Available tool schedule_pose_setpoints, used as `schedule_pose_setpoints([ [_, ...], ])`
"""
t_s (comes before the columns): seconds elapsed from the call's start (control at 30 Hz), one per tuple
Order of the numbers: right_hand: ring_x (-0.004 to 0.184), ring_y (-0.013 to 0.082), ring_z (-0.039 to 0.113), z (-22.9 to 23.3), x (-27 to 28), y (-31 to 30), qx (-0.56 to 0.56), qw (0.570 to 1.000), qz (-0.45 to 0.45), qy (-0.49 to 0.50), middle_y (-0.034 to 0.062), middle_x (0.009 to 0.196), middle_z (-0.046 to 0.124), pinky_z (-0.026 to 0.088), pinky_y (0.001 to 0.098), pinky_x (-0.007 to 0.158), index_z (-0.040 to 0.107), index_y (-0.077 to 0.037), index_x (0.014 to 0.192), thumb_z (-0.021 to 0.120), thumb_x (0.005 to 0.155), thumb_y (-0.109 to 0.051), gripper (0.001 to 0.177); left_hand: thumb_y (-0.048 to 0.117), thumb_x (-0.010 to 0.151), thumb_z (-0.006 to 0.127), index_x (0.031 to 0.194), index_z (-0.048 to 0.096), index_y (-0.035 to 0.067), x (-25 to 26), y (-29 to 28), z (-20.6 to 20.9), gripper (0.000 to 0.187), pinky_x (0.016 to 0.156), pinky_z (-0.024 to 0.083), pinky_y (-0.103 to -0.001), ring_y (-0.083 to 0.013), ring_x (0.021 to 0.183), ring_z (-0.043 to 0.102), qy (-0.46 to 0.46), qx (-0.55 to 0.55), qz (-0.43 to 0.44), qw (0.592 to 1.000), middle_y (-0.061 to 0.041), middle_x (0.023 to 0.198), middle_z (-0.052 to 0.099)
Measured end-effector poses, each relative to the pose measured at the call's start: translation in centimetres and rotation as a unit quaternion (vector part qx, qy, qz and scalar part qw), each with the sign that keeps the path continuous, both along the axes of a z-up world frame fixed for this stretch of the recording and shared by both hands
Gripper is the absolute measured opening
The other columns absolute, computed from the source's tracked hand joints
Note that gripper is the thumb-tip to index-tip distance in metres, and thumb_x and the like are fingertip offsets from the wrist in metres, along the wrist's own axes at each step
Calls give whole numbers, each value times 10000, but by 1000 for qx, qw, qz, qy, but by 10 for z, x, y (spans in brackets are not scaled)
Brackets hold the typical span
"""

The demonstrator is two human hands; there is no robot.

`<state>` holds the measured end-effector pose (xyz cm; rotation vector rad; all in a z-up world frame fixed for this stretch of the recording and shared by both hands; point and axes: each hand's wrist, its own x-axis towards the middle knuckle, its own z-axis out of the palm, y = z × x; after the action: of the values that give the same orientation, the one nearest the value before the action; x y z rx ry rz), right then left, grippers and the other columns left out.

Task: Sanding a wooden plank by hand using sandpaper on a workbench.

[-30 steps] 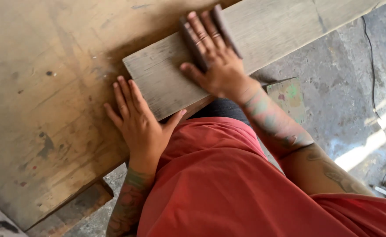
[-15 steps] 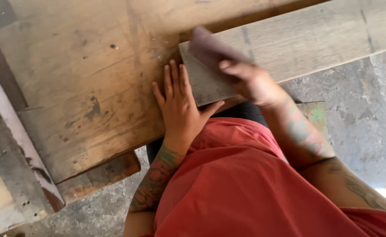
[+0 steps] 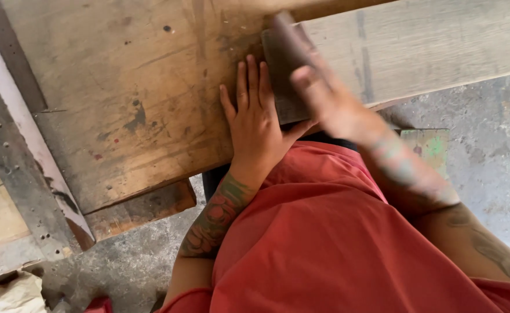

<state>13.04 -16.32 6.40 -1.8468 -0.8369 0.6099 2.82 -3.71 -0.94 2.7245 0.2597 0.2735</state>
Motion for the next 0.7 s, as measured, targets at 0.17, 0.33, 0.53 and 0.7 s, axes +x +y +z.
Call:
schedule_pose_setpoints([
  [0.17, 1645, 341, 77, -32, -6, 15, -136, 961, 39, -237, 198, 1748, 157, 64, 443, 1382, 139, -6, 1656, 240, 1160, -404, 643, 594, 969, 659, 1587, 347, -1, 1, -2, 0, 913, 1287, 129, -650, -356, 1590, 276, -18, -35, -7, 999, -204, 1673, 333],
  [0.33, 1641, 312, 125, -54, 21, -36, -171, 934, -25, -312, 152, 1747, 199, 149, 438, 1386, 192, -41, 1672, 322, 1210, -332, 561, 980, 843, 741, 1641, 238, 33, 0, 2, 6, 1337, 1313, 167, -618, -310, 1630, 204, 57, 22, -11, 998, -168, 1724, 198],
  [0.53, 1520, 511, 231, -53, 56, -114, -348, 878, -206, -254, 299, 1666, 264, 191, 574, 1234, 274, 1, 1647, 289, 1199, -441, 629, 1056, 863, 746, 1650, 193, 53, -1, 3, 8, 1390, 1330, 234, -594, -295, 1641, 227, 72, 57, -9, 996, -149, 1735, 198],
  [0.7, 1476, 541, 295, -71, 51, -100, -306, 899, -226, -218, 330, 1624, 343, 189, 565, 1209, 324, 43, 1601, 471, 1187, -390, 617, 1015, 867, 711, 1643, 214, 42, 1, 2, 10, 1340, 1309, 230, -604, -297, 1631, 227, 71, 48, -10, 996, -149, 1729, 212],
])
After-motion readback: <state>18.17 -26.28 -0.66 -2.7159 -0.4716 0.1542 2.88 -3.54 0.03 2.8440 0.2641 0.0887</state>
